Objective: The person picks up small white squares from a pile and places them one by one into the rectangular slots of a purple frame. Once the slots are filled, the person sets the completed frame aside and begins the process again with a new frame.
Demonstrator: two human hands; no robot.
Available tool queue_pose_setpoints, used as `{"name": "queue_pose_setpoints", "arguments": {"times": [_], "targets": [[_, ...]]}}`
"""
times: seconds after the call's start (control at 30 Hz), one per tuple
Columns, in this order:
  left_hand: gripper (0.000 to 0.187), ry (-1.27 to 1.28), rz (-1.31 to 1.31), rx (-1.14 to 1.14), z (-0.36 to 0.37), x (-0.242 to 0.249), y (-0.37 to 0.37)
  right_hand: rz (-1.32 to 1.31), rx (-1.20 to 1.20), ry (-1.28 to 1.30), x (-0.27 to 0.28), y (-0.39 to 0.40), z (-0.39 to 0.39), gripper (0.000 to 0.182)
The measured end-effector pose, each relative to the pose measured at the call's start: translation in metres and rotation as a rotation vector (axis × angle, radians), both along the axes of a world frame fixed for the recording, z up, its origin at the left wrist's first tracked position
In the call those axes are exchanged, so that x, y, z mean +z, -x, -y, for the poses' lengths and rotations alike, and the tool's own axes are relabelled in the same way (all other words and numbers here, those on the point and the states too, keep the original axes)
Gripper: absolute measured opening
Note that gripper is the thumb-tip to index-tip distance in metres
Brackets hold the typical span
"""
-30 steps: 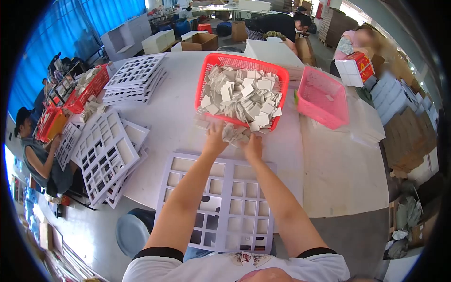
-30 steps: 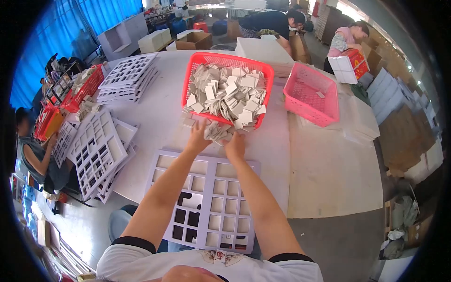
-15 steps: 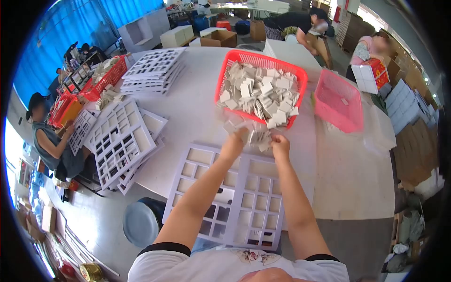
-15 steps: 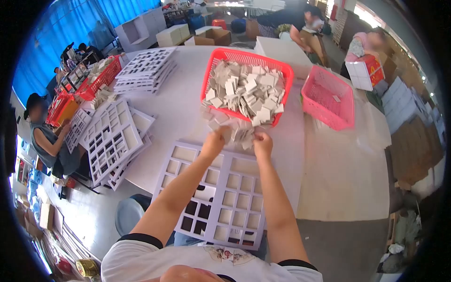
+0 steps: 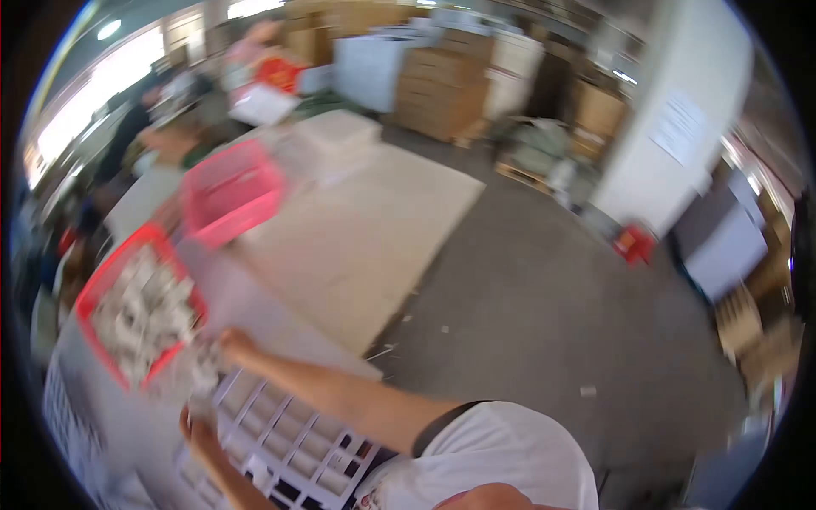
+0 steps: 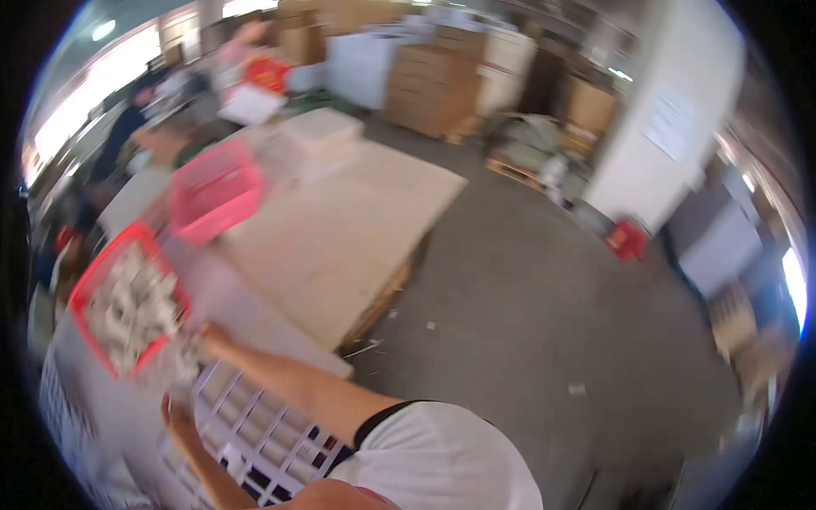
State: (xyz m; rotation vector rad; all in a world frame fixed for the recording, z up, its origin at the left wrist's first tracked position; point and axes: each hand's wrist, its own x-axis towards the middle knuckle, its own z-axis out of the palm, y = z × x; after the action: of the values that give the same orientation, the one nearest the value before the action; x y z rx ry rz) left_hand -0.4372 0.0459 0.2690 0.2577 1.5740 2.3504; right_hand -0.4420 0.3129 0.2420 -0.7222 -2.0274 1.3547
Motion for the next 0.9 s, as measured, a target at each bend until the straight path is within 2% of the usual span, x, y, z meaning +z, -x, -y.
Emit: {"name": "queue_pose_setpoints", "arguments": {"times": [0.03, 0.1, 0.13, 0.2, 0.3, 0.4, 0.47, 0.53, 0.6, 0.63, 0.67, 0.7, 0.73, 0.77, 0.83, 0.87, 0.9], "targets": [[0.051, 0.061, -0.024, 0.022, -0.007, 0.009, -0.003, 0.037, 0.032, 0.100, 0.026, -0.016, -0.003, 0.013], [0.047, 0.040, 0.075, -0.042, -0.007, -0.013, 0.019, -0.156, -0.074, 0.252, 0.037, -0.020, -0.003, 0.008], [0.046, 0.031, 0.126, -0.072, -0.006, -0.024, 0.030, -0.220, -0.119, 0.266, 0.045, -0.030, -0.007, 0.007], [0.046, 0.021, 0.174, -0.166, -0.048, -0.017, 0.007, -0.385, -0.166, 0.127, 0.046, -0.052, -0.015, 0.009], [0.046, 0.005, 0.181, -0.296, -0.089, 0.000, -0.050, -0.177, 0.183, 0.575, 0.114, -0.151, -0.028, 0.019], [0.046, -0.018, 0.167, -0.453, -0.102, 0.005, -0.074, -0.105, 0.348, 0.531, 0.089, -0.179, -0.034, 0.021], [0.046, -0.046, 0.148, -0.532, -0.103, 0.004, -0.083, -0.040, 0.273, 0.247, 0.073, -0.193, -0.028, 0.017], [0.046, -0.041, 0.172, -0.505, -0.100, 0.001, -0.091, -0.034, 0.191, 0.057, 0.051, -0.199, -0.022, 0.015], [0.056, -0.041, 0.322, -0.293, -0.114, 0.025, -0.129, -0.088, 0.126, -0.017, 0.026, -0.196, -0.004, 0.014], [0.062, 0.002, 0.315, -0.264, -0.112, 0.020, -0.138, -0.068, 0.142, 0.073, 0.039, -0.206, 0.010, 0.015], [0.060, 0.000, 0.176, -0.343, -0.101, 0.007, -0.141, -0.039, 0.186, 0.179, 0.048, -0.218, 0.020, 0.015], [0.054, 0.071, 0.135, -0.362, -0.092, 0.011, -0.149, -0.044, 0.216, 0.110, 0.049, -0.226, 0.028, 0.015], [0.047, 0.205, -0.055, -0.318, -0.082, 0.014, -0.158, -0.022, 0.244, 0.177, 0.067, -0.237, 0.037, 0.014], [0.044, 0.152, 0.017, -0.287, -0.077, 0.020, -0.163, -0.177, 0.235, 0.077, 0.055, -0.241, 0.042, 0.013], [0.042, 0.038, 0.154, -0.213, -0.073, 0.042, -0.181, -0.115, 0.343, 0.052, 0.077, -0.255, 0.046, 0.020], [0.043, 0.124, 0.137, -0.173, -0.069, 0.058, -0.193, -0.120, 0.378, 0.027, 0.089, -0.261, 0.051, 0.025], [0.043, 0.040, 0.212, -0.135, -0.064, 0.060, -0.199, -0.126, 0.430, 0.023, 0.087, -0.263, 0.056, 0.026]]}}
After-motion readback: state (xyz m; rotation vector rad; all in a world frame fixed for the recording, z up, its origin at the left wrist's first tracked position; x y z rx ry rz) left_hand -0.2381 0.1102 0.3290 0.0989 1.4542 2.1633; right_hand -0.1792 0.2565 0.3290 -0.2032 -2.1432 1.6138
